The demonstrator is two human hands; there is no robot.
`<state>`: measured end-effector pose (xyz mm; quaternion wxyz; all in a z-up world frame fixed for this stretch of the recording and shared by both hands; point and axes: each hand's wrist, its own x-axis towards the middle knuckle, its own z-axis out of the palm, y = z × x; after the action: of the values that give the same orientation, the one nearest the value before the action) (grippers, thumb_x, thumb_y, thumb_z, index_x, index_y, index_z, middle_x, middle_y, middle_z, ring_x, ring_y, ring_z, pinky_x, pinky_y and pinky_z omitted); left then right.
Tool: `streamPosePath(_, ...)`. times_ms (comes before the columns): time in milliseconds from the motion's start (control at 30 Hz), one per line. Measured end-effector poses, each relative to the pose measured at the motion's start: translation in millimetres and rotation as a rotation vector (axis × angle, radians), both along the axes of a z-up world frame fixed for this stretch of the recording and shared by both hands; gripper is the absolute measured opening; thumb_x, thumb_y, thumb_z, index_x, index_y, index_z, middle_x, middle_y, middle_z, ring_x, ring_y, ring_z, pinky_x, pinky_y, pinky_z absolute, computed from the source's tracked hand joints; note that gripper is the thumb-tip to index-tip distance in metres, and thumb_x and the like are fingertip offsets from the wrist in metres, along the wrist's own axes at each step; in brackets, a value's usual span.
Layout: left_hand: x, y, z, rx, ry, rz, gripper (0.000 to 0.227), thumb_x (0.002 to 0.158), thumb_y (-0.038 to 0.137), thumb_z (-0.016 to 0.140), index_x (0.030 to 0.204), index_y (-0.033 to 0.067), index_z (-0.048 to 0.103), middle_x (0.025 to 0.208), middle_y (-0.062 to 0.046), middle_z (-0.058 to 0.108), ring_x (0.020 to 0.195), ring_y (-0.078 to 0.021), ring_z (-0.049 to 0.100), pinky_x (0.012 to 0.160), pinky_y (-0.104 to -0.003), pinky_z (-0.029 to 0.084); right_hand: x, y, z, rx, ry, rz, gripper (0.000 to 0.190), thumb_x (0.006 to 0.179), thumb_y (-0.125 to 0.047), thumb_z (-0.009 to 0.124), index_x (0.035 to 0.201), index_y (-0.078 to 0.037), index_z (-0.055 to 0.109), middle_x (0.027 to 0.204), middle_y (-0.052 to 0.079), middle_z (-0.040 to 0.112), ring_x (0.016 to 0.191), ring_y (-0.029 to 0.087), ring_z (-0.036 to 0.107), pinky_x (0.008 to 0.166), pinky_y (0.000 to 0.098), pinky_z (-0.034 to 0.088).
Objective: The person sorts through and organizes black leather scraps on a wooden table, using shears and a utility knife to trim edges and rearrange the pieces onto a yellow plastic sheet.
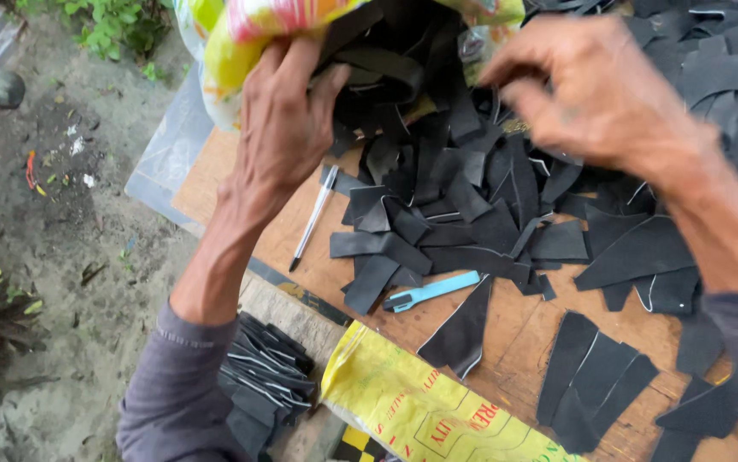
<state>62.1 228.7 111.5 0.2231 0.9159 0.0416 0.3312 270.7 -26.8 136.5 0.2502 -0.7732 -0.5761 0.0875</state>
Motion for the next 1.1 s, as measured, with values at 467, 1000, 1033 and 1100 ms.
streamPosePath(467,62.0,42.5,-58.0,-0.336,0.438,0.220,0.059,0.098,0.059,0.060,0.101,0.0006,0.071,0.082,-0.018,0.073,0.075,-0.0369,0.073,0.068,-0.050,0.052,5.7,158.7,-126.8,0.492,0.938,-0.509,0.024,0.084,-0.024,0.079,0.099,-0.006,0.073,0.092,0.005,0.076,0.083,0.016,0.071,0.072,0.0322,0.057)
streamPosePath(1000,-4.9,-53.9,-66.3,-0.061,0.032,0.165,0.050,0.087,0.011,0.067,0.137,0.0049,0.059,0.117,-0.017,0.062,0.112,-0.0379,0.057,0.095,-0.050,0.043,-69.7,76.8,-92.2,0.676,0.716,-0.524,0.054,0.086,-0.004,0.072,0.138,0.002,0.062,0.126,0.013,0.072,0.115,0.020,0.066,0.106,0.0318,0.052)
streamPosePath(1033,-8.9,-60.9,-64.1,-0.034,0.062,0.152,0.053,0.082,0.010,0.069,0.134,0.0075,0.062,0.117,-0.017,0.061,0.112,-0.0383,0.057,0.094,-0.050,0.043,-70.8,70.1,-85.2,0.643,0.814,-0.461,0.057,0.084,-0.004,0.073,0.139,0.001,0.059,0.129,0.012,0.070,0.119,0.020,0.064,0.109,0.0321,0.049)
streamPosePath(1100,-16.9,-64.3,-50.9,0.058,0.084,0.123,0.057,0.073,0.009,0.070,0.129,0.0072,0.061,0.128,-0.019,0.060,0.116,-0.0387,0.055,0.094,-0.049,0.043,-67.2,64.0,-68.0,0.593,1.001,-0.313,0.063,0.080,-0.005,0.074,0.140,-0.003,0.055,0.136,0.009,0.065,0.127,0.019,0.060,0.115,0.0325,0.042)
